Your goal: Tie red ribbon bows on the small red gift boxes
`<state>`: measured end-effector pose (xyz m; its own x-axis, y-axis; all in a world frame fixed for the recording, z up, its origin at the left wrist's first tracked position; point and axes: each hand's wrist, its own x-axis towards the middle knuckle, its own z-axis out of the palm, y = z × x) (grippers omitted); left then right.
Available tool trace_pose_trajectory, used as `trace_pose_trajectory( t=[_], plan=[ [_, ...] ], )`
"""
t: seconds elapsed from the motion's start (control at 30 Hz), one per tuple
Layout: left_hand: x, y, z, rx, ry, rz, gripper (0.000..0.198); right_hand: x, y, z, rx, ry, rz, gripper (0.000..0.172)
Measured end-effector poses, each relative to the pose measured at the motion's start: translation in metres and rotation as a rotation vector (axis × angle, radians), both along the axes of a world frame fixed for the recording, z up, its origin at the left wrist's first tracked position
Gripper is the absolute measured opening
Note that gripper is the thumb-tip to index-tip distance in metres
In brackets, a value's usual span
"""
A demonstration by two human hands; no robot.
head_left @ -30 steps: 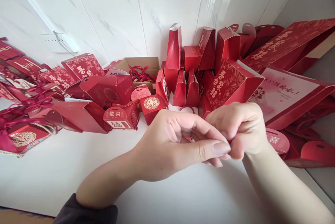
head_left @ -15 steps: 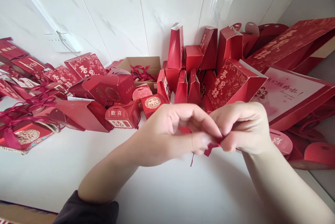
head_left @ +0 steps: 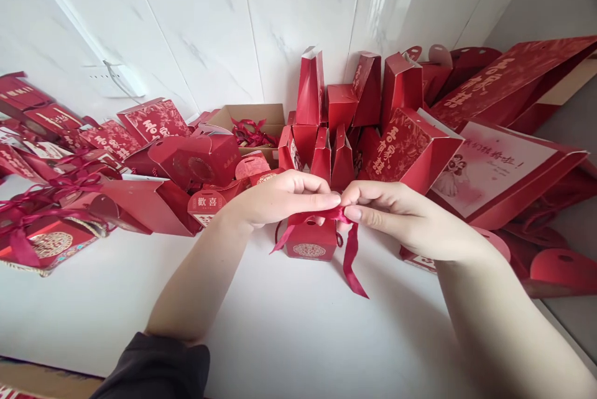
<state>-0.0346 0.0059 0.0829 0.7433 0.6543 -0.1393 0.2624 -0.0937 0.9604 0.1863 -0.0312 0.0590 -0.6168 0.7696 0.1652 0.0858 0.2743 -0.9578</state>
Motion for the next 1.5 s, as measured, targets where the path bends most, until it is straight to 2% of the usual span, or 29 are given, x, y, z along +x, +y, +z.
trace_pose_trajectory(
  t=[0.2, 0.33, 0.5, 0.57, 0.67, 0.73, 0.87, 0.93, 1.07, 1.13, 1.2, 1.3, 1.5],
  plan=[
    [0.009, -0.001, -0.011, -0.129, -0.154, 0.024, 0.03, -0.006, 0.004, -0.007, -0.057, 0.083, -0.032, 0.026],
    [0.013, -0.001, -0.016, -0.24, -0.14, -0.036, 0.031, -0.007, 0.005, -0.008, -0.063, 0.097, -0.06, 0.03],
    [0.01, 0.002, -0.01, -0.197, -0.104, 0.027, 0.03, -0.004, 0.003, -0.006, -0.072, 0.092, -0.05, 0.029],
    [0.007, 0.002, -0.006, -0.154, -0.078, 0.057, 0.033, -0.004, 0.004, -0.005, -0.041, 0.114, -0.104, 0.026],
    [0.004, 0.001, -0.002, -0.057, -0.047, 0.119, 0.034, -0.003, 0.007, -0.006, 0.094, 0.13, -0.338, 0.021],
    [0.004, -0.002, 0.0, 0.048, -0.036, 0.177, 0.026, -0.004, 0.008, -0.007, 0.182, 0.153, -0.466, 0.017],
    [0.009, -0.011, -0.002, 0.294, -0.165, 0.273, 0.016, -0.01, 0.004, -0.011, 0.408, 0.246, -0.548, 0.011],
    [0.012, -0.017, -0.004, 0.459, -0.292, 0.272, 0.016, -0.013, 0.0, -0.012, 0.667, 0.247, -0.586, 0.012],
    [0.017, -0.029, -0.004, 0.869, -0.479, 0.178, 0.022, -0.012, -0.009, -0.011, 1.366, 0.064, -0.594, 0.016],
    [0.018, -0.035, -0.001, 0.993, -0.554, 0.088, 0.022, -0.01, -0.015, -0.009, 1.53, -0.066, -0.568, 0.013],
    [0.019, -0.04, 0.001, 1.073, -0.61, 0.025, 0.02, -0.008, -0.021, -0.007, 1.588, -0.131, -0.553, 0.012],
    [0.02, -0.046, 0.005, 1.159, -0.631, 0.0, 0.017, -0.008, -0.028, -0.004, 1.633, -0.144, -0.511, 0.019],
    [0.019, -0.051, 0.006, 1.2, -0.627, -0.006, 0.011, -0.01, -0.028, -0.003, 1.644, -0.12, -0.478, 0.026]
  ],
)
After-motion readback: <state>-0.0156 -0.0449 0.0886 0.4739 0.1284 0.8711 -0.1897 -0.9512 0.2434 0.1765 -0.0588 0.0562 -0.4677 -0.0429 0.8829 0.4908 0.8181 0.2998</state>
